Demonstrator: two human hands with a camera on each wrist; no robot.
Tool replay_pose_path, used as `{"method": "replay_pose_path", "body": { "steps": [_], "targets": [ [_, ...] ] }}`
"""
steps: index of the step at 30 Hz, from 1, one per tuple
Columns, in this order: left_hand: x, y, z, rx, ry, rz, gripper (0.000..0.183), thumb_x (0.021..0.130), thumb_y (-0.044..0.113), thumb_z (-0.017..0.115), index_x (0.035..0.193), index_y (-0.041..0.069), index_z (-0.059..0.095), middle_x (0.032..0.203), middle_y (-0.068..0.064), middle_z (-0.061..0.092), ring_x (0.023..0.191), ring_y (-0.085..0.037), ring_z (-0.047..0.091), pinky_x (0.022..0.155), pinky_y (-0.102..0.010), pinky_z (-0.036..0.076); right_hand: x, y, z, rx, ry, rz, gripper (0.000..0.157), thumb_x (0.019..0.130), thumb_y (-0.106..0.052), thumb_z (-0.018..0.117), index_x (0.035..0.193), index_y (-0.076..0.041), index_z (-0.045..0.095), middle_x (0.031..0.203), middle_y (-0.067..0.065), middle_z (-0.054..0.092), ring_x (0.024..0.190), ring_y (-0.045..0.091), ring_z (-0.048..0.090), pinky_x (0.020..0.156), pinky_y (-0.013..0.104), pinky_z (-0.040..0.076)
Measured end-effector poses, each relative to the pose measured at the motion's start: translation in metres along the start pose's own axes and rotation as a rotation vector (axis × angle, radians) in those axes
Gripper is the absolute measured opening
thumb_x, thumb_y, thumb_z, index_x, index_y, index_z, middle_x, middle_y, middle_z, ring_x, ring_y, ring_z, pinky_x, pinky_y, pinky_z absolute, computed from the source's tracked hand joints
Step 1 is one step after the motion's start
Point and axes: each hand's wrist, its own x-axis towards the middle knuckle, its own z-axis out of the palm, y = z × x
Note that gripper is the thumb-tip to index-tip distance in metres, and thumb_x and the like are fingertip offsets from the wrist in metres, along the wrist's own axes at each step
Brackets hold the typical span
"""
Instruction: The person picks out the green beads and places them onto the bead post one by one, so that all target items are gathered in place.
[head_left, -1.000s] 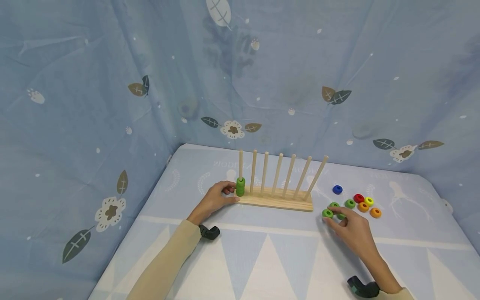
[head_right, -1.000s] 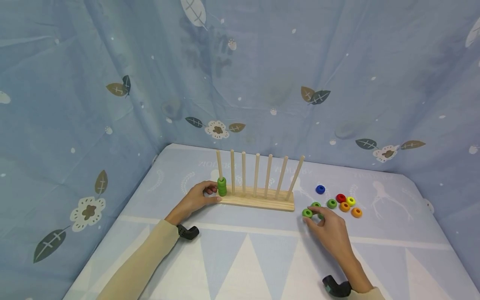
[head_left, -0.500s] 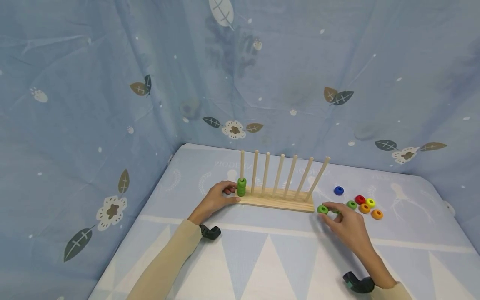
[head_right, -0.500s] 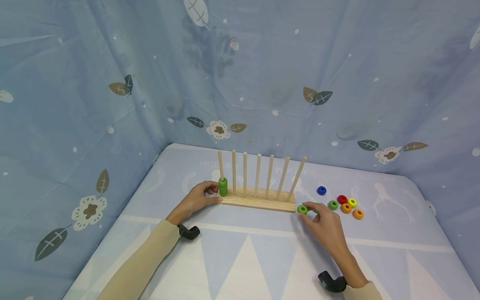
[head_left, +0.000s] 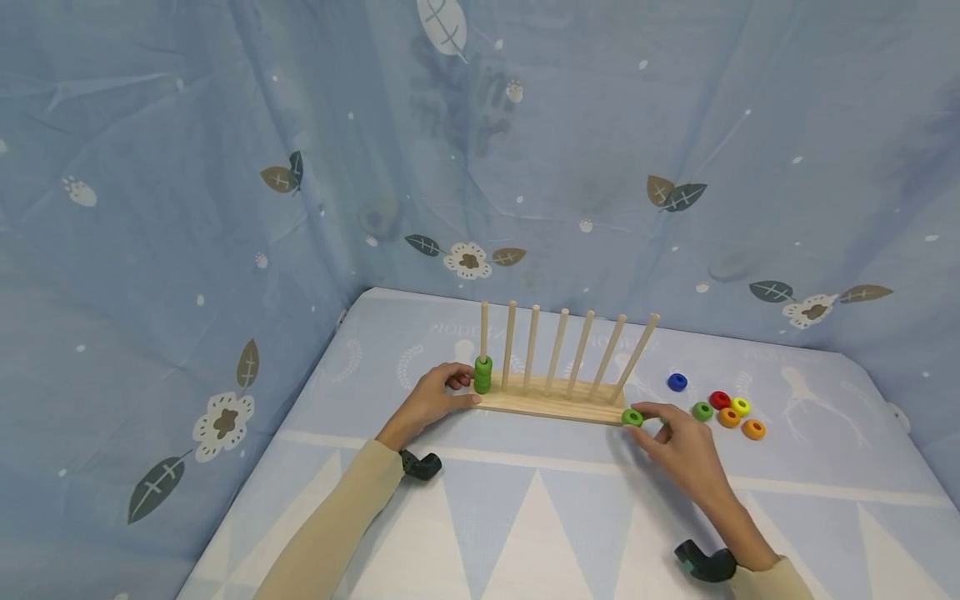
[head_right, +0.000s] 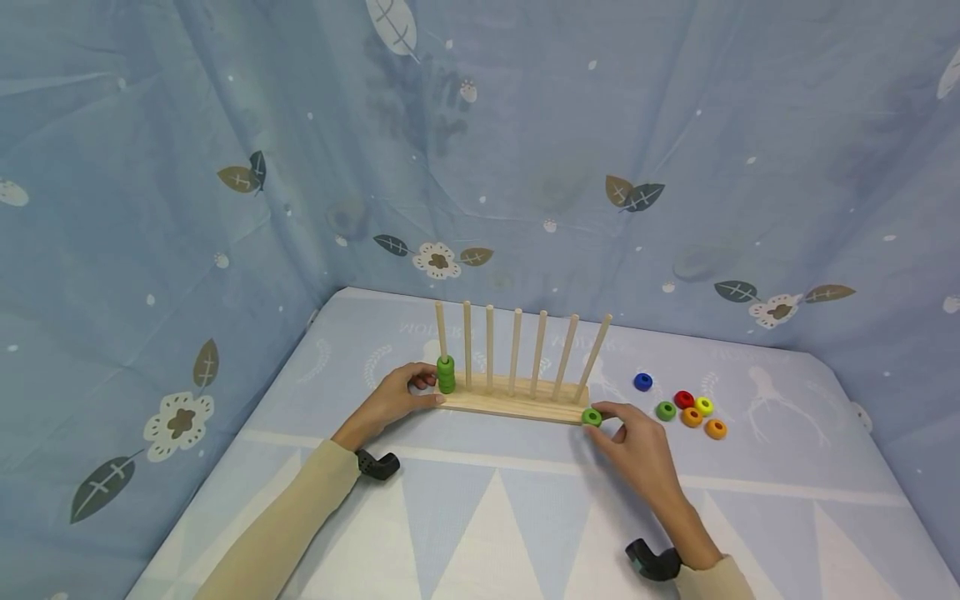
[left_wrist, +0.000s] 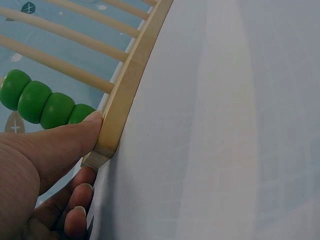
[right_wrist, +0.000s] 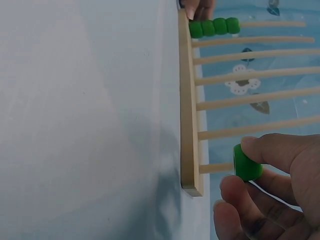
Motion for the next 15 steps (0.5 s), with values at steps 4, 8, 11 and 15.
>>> {"method": "replay_pose_path", "body": {
  "steps": [4, 8, 11, 15],
  "targets": [
    [0.000, 0.000, 0.000, -0.002, 0.002, -0.003, 0.046, 0.084, 0.020, 0.085, 0.125, 0.010, 0.066, 0.109, -0.003, 0.063, 0.100, -0.021, 0.055, 0.091, -0.041, 0.045, 0.001, -0.004, 0.002, 0.006, -0.007, -0.001, 0.037, 0.085, -0.015, 0.083, 0.120, -0.008, 0.071, 0.103, 0.010, 0.071, 0.051, 0.012, 0.049, 0.042, 0.025, 0.039],
    [0.000, 0.001, 0.000, 0.004, 0.009, -0.003, 0.046, 0.084, 0.019, 0.084, 0.125, 0.010, 0.066, 0.108, -0.003, 0.063, 0.099, -0.021, 0.055, 0.091, -0.041, 0.045, 0.003, -0.008, 0.004, 0.013, -0.017, -0.007, 0.038, 0.084, -0.015, 0.083, 0.120, -0.008, 0.071, 0.103, 0.009, 0.071, 0.051, 0.012, 0.049, 0.042, 0.025, 0.039],
    [0.000, 0.001, 0.000, 0.005, 0.010, -0.006, 0.046, 0.084, 0.019, 0.084, 0.125, 0.010, 0.066, 0.109, -0.004, 0.063, 0.099, -0.021, 0.055, 0.091, -0.041, 0.045, 0.004, -0.010, 0.006, 0.013, -0.018, -0.016, 0.038, 0.084, -0.015, 0.083, 0.119, -0.009, 0.072, 0.101, 0.007, 0.071, 0.052, 0.012, 0.049, 0.043, 0.025, 0.038],
    [-0.001, 0.002, 0.000, 0.008, 0.007, -0.005, 0.046, 0.085, 0.019, 0.084, 0.126, 0.010, 0.066, 0.109, -0.004, 0.063, 0.099, -0.021, 0.055, 0.091, -0.041, 0.045, 0.006, -0.012, 0.009, 0.005, -0.012, -0.040, 0.037, 0.083, -0.016, 0.084, 0.118, -0.010, 0.072, 0.100, 0.005, 0.071, 0.054, 0.011, 0.048, 0.044, 0.025, 0.038]
  ]
}}
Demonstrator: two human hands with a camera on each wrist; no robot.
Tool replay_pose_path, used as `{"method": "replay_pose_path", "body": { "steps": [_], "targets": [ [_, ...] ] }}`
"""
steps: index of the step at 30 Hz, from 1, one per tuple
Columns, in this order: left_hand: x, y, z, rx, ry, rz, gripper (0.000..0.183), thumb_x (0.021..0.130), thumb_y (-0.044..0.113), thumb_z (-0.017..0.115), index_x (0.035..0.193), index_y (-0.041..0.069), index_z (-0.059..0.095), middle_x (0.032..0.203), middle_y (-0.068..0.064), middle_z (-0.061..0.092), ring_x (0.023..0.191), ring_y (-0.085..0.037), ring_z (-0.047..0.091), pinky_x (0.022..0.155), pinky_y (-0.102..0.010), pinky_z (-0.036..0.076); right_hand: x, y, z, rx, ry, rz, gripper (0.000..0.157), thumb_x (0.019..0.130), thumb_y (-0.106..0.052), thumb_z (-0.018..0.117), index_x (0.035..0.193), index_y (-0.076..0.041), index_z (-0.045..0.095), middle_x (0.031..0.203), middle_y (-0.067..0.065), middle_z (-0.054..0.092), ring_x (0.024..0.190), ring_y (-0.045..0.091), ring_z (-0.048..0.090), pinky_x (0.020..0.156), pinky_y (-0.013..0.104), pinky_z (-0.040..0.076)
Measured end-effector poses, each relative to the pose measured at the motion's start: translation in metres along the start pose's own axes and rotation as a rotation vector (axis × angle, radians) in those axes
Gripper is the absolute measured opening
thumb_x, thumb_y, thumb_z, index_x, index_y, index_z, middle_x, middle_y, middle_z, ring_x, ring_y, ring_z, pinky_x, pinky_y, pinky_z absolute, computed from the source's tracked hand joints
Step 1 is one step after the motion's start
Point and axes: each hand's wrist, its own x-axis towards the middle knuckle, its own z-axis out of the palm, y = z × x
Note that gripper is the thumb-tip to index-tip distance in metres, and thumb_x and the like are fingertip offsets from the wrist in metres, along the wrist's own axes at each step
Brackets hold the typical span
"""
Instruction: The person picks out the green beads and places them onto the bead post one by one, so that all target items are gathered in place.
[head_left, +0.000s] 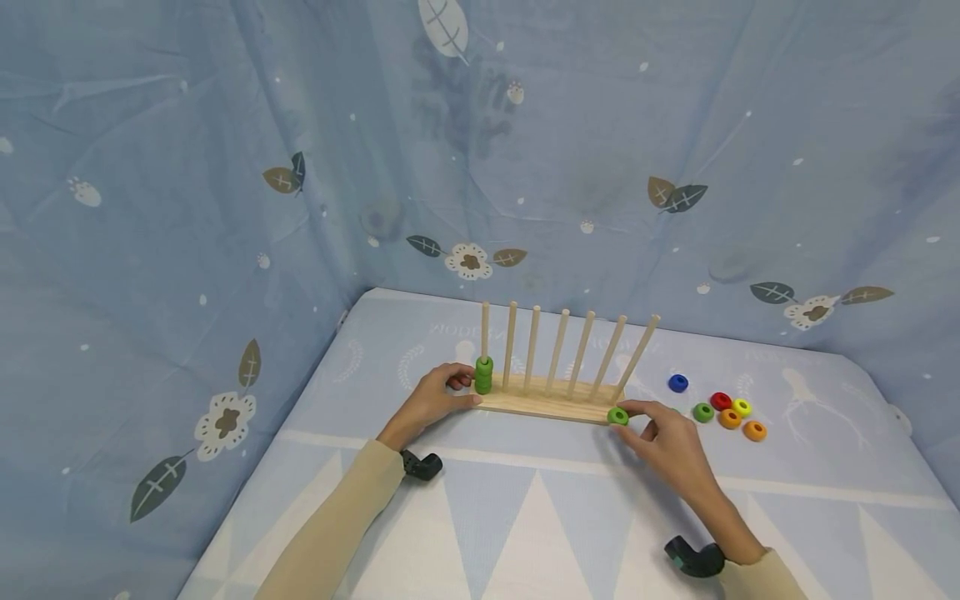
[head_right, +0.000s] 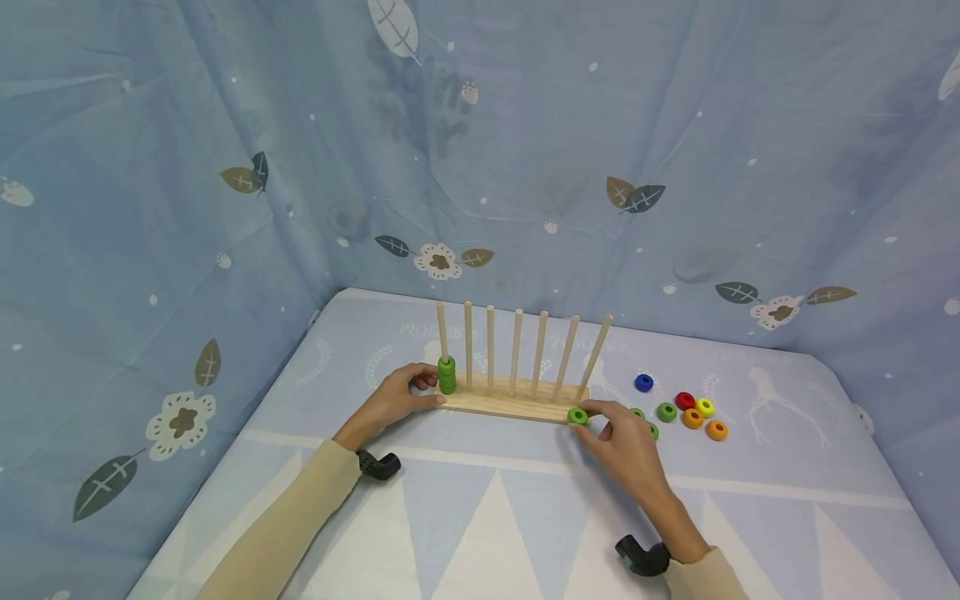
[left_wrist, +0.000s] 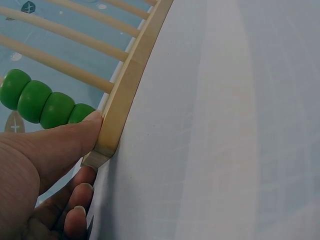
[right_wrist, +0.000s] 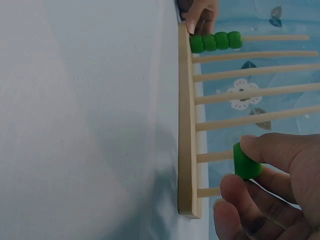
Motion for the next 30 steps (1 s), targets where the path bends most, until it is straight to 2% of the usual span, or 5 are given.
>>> {"method": "replay_pose_path", "body": {
  "steps": [10, 17, 23, 30],
  "targets": [
    [-0.001, 0.002, -0.001, 0.001, -0.006, 0.001, 0.046, 0.085, 0.020, 0.083, 0.127, 0.011, 0.065, 0.109, -0.003, 0.063, 0.099, -0.021, 0.055, 0.090, -0.041, 0.045, 0.005, -0.007, 0.008, 0.005, 0.007, -0.074, 0.038, 0.083, -0.017, 0.084, 0.118, -0.009, 0.072, 0.101, 0.004, 0.072, 0.054, 0.008, 0.048, 0.043, 0.025, 0.039],
    [0.000, 0.001, 0.000, 0.011, -0.004, 0.003, 0.045, 0.085, 0.020, 0.083, 0.126, 0.011, 0.066, 0.109, -0.002, 0.063, 0.099, -0.020, 0.055, 0.090, -0.041, 0.045, 0.009, -0.014, 0.012, 0.015, 0.012, -0.100, 0.037, 0.083, -0.020, 0.084, 0.117, -0.012, 0.072, 0.093, 0.000, 0.071, 0.054, 0.007, 0.049, 0.043, 0.025, 0.039],
    [0.000, 0.001, -0.001, 0.007, -0.007, 0.007, 0.046, 0.085, 0.021, 0.084, 0.127, 0.012, 0.066, 0.109, -0.002, 0.063, 0.100, -0.020, 0.055, 0.090, -0.041, 0.045, 0.013, -0.021, 0.015, 0.048, 0.015, -0.121, 0.037, 0.083, -0.020, 0.085, 0.117, -0.013, 0.072, 0.101, 0.001, 0.072, 0.056, 0.008, 0.050, 0.045, 0.025, 0.040],
    [-0.001, -0.001, -0.001, -0.002, -0.014, 0.008, 0.046, 0.085, 0.022, 0.083, 0.127, 0.013, 0.066, 0.110, -0.003, 0.062, 0.099, -0.021, 0.054, 0.090, -0.041, 0.045, 0.016, -0.029, 0.020, 0.069, 0.021, -0.146, 0.036, 0.083, -0.019, 0.085, 0.116, -0.014, 0.073, 0.100, 0.000, 0.072, 0.056, 0.006, 0.051, 0.045, 0.024, 0.041]
  ]
}}
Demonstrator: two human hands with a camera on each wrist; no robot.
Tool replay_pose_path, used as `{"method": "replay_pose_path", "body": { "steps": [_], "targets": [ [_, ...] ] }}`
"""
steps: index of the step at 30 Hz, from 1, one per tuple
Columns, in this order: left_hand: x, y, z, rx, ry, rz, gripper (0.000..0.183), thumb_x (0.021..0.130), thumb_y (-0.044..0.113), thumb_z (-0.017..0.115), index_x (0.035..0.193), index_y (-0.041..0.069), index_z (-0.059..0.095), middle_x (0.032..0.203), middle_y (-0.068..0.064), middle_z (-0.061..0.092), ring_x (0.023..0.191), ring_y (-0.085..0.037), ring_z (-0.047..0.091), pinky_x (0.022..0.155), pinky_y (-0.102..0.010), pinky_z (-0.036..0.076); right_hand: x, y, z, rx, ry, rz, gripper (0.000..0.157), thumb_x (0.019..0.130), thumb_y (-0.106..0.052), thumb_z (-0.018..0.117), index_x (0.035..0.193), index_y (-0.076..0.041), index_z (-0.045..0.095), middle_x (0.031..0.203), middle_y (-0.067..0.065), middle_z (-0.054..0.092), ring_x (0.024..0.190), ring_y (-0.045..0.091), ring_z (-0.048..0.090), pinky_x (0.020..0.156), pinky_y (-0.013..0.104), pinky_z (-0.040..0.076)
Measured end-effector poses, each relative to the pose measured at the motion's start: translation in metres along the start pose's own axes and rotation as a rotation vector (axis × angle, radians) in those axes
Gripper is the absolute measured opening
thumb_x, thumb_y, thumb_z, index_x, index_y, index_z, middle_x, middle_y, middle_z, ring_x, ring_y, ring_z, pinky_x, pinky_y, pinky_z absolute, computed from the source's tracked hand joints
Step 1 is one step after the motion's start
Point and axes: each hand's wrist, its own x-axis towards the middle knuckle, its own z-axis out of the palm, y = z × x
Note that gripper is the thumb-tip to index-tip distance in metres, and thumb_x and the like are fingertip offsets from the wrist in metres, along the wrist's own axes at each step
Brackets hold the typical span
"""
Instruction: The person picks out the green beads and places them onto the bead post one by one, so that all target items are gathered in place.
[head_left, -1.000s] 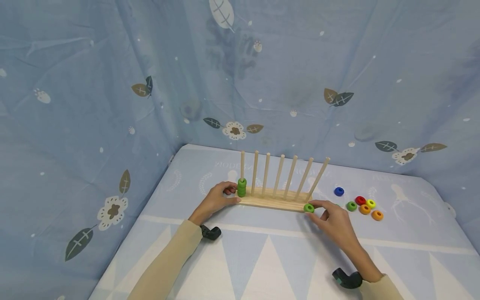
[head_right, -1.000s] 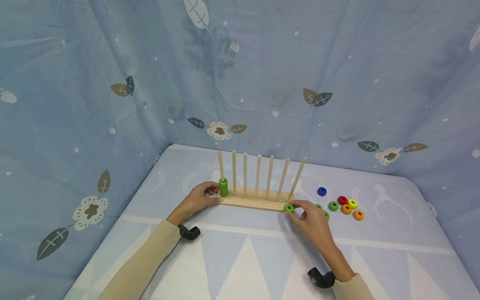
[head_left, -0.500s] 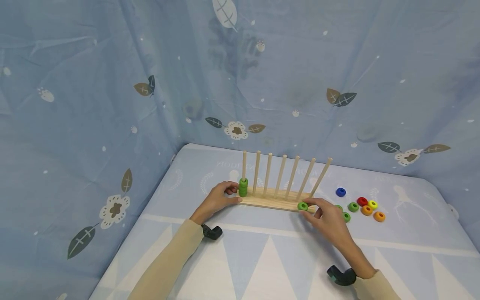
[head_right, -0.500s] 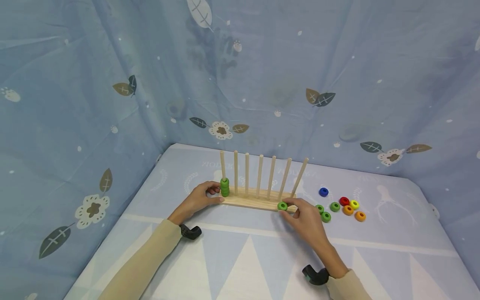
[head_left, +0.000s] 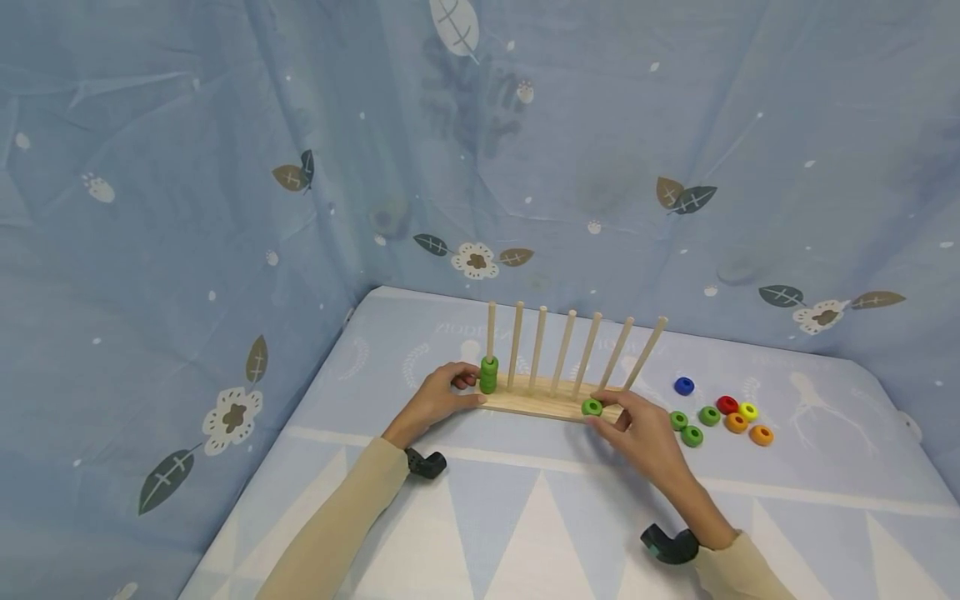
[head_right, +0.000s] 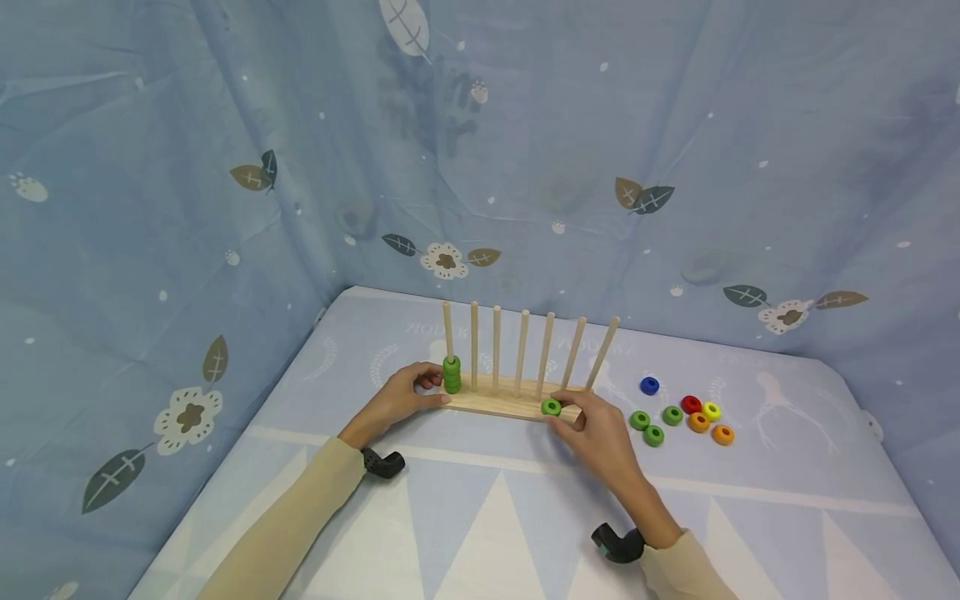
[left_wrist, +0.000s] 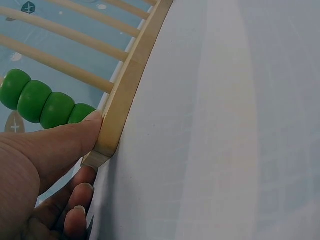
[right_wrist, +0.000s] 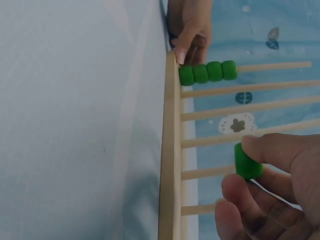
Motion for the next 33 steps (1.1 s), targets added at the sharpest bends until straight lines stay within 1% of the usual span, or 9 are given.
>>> {"method": "replay_pose_path", "body": {
  "steps": [5, 9, 13, 17, 22, 29, 33],
  "targets": [
    [0.000, 0.001, 0.000, 0.002, 0.001, -0.001, 0.045, 0.085, 0.021, 0.084, 0.126, 0.012, 0.066, 0.109, -0.002, 0.062, 0.099, -0.020, 0.054, 0.090, -0.041, 0.045, 0.003, -0.005, 0.004, 0.015, -0.005, 0.011, 0.036, 0.083, -0.020, 0.085, 0.117, -0.013, 0.073, 0.101, 0.000, 0.072, 0.056, 0.006, 0.051, 0.045, 0.024, 0.040],
    [0.001, 0.000, 0.000, 0.011, 0.000, 0.003, 0.046, 0.085, 0.021, 0.084, 0.126, 0.012, 0.066, 0.108, -0.002, 0.063, 0.098, -0.020, 0.054, 0.089, -0.040, 0.045, 0.006, -0.009, 0.006, 0.051, -0.017, 0.018, 0.037, 0.084, -0.021, 0.085, 0.118, -0.013, 0.073, 0.102, 0.001, 0.072, 0.056, 0.007, 0.052, 0.046, 0.025, 0.041],
    [0.001, -0.001, 0.000, 0.012, -0.001, -0.004, 0.046, 0.085, 0.022, 0.084, 0.126, 0.013, 0.066, 0.109, -0.002, 0.063, 0.099, -0.020, 0.055, 0.089, -0.040, 0.045, 0.010, -0.013, 0.008, 0.078, -0.018, 0.001, 0.036, 0.084, -0.021, 0.084, 0.117, -0.013, 0.073, 0.102, 0.001, 0.072, 0.056, 0.006, 0.053, 0.047, 0.026, 0.042],
    [0.001, 0.000, 0.001, 0.011, 0.001, -0.015, 0.046, 0.085, 0.022, 0.084, 0.126, 0.013, 0.066, 0.109, -0.002, 0.062, 0.099, -0.020, 0.055, 0.090, -0.041, 0.045, 0.014, -0.018, 0.010, 0.070, -0.018, -0.019, 0.036, 0.084, -0.021, 0.084, 0.118, -0.013, 0.073, 0.102, 0.001, 0.072, 0.055, 0.005, 0.053, 0.048, 0.026, 0.042],
    [0.001, 0.001, 0.001, 0.014, 0.005, -0.014, 0.045, 0.085, 0.021, 0.084, 0.126, 0.013, 0.066, 0.109, -0.002, 0.063, 0.099, -0.020, 0.055, 0.090, -0.041, 0.045, 0.018, -0.024, 0.013, 0.082, -0.027, -0.020, 0.036, 0.085, -0.020, 0.084, 0.118, -0.013, 0.073, 0.103, 0.001, 0.072, 0.056, 0.006, 0.053, 0.047, 0.026, 0.043],
    [0.001, 0.002, 0.001, 0.010, 0.012, -0.014, 0.045, 0.085, 0.021, 0.084, 0.125, 0.012, 0.066, 0.108, -0.002, 0.063, 0.099, -0.020, 0.055, 0.090, -0.041, 0.045, 0.023, -0.031, 0.019, 0.100, -0.040, -0.030, 0.033, 0.085, -0.022, 0.083, 0.116, -0.016, 0.074, 0.104, 0.000, 0.072, 0.054, 0.005, 0.054, 0.046, 0.027, 0.043],
    [0.001, 0.002, 0.001, 0.016, 0.015, -0.015, 0.045, 0.085, 0.020, 0.084, 0.125, 0.012, 0.066, 0.108, -0.002, 0.063, 0.098, -0.020, 0.055, 0.090, -0.041, 0.045, 0.026, -0.036, 0.021, 0.110, -0.045, -0.036, 0.033, 0.086, -0.022, 0.083, 0.117, -0.015, 0.073, 0.105, 0.000, 0.072, 0.054, 0.006, 0.055, 0.045, 0.027, 0.043]
  ]
}}
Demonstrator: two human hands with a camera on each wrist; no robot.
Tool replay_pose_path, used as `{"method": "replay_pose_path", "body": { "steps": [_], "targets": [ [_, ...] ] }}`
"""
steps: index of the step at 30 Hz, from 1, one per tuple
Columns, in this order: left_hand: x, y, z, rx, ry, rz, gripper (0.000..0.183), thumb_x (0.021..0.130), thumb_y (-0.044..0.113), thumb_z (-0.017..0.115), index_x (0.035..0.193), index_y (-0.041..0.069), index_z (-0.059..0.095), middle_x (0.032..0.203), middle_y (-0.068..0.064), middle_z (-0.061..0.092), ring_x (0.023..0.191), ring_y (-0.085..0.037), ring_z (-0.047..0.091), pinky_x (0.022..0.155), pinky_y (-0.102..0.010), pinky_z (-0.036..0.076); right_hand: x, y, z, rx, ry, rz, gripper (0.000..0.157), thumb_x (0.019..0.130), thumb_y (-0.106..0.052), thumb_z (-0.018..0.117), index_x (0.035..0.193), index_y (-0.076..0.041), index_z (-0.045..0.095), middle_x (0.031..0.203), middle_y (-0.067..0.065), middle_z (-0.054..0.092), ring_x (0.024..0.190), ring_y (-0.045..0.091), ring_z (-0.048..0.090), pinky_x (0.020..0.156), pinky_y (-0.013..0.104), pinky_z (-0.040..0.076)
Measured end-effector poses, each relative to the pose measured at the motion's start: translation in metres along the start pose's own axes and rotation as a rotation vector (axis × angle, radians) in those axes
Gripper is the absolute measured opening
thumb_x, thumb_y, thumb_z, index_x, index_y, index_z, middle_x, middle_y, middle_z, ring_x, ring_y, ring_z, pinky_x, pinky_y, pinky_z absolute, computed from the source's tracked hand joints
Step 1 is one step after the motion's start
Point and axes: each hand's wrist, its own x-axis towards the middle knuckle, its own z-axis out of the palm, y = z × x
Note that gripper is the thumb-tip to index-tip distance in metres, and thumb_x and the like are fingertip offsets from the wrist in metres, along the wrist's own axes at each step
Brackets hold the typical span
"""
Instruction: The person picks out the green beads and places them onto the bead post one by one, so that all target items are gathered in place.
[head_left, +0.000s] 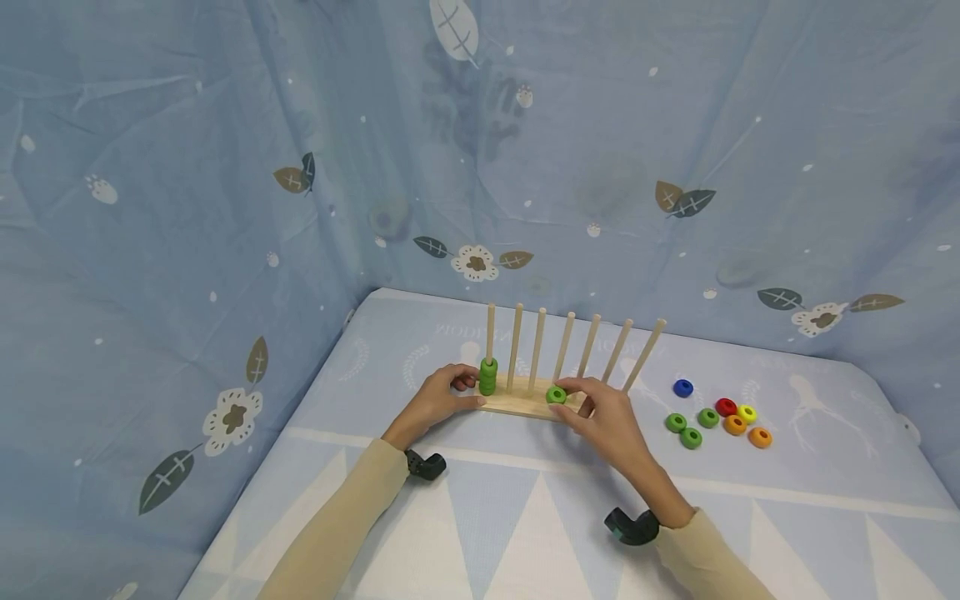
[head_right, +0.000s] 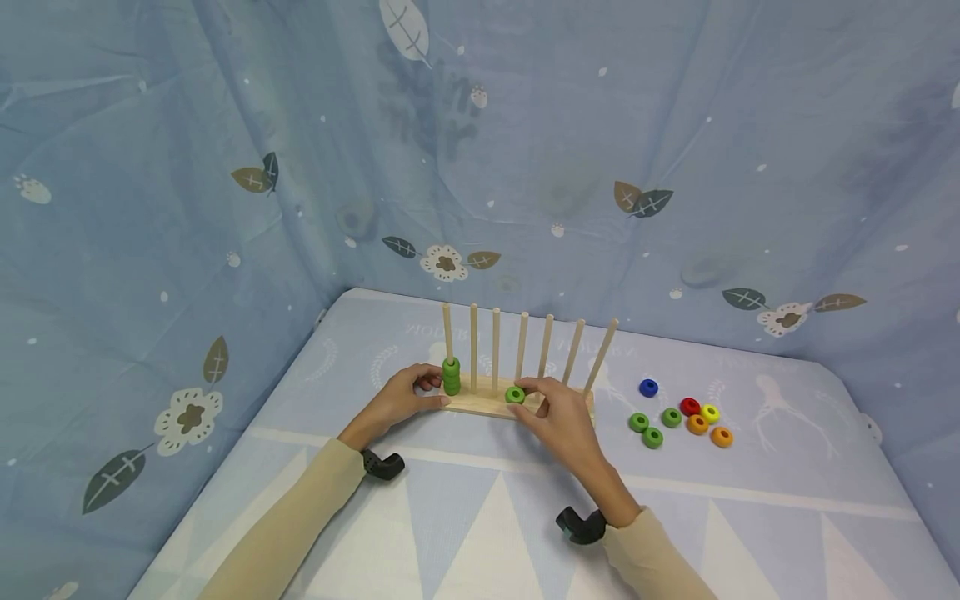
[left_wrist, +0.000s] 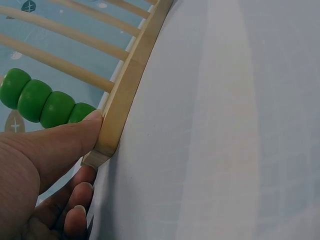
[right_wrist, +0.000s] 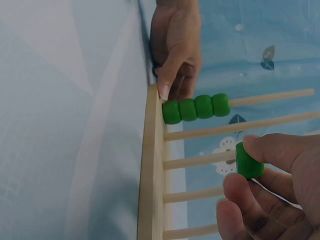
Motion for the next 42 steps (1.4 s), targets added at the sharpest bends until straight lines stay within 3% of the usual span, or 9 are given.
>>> {"method": "replay_pose_path", "body": {
  "steps": [26, 35, 42],
  "targets": [
    [0.000, -0.003, 0.000, 0.003, -0.001, 0.006, 0.045, 0.085, 0.019, 0.084, 0.125, 0.010, 0.066, 0.108, -0.003, 0.062, 0.099, -0.020, 0.055, 0.091, -0.040, 0.045, 0.017, -0.018, 0.018, 0.094, 0.024, -0.052, 0.036, 0.086, -0.027, 0.083, 0.118, -0.015, 0.073, 0.105, 0.000, 0.071, 0.056, 0.006, 0.055, 0.045, 0.028, 0.045],
    [0.001, -0.003, 0.001, 0.010, -0.002, 0.005, 0.045, 0.085, 0.022, 0.084, 0.125, 0.012, 0.066, 0.108, -0.002, 0.062, 0.099, -0.019, 0.055, 0.091, -0.040, 0.045, 0.028, -0.033, 0.022, 0.087, 0.009, -0.049, 0.035, 0.087, -0.027, 0.082, 0.119, -0.016, 0.073, 0.108, -0.003, 0.071, 0.057, 0.006, 0.056, 0.046, 0.029, 0.046],
    [0.001, -0.002, 0.000, 0.027, -0.002, 0.006, 0.045, 0.085, 0.023, 0.083, 0.125, 0.013, 0.066, 0.108, -0.001, 0.062, 0.099, -0.019, 0.055, 0.090, -0.041, 0.046, 0.038, -0.048, 0.021, 0.078, 0.021, -0.105, 0.033, 0.088, -0.027, 0.080, 0.119, -0.018, 0.073, 0.109, -0.003, 0.070, 0.058, 0.005, 0.055, 0.050, 0.030, 0.047]
  ]
}}
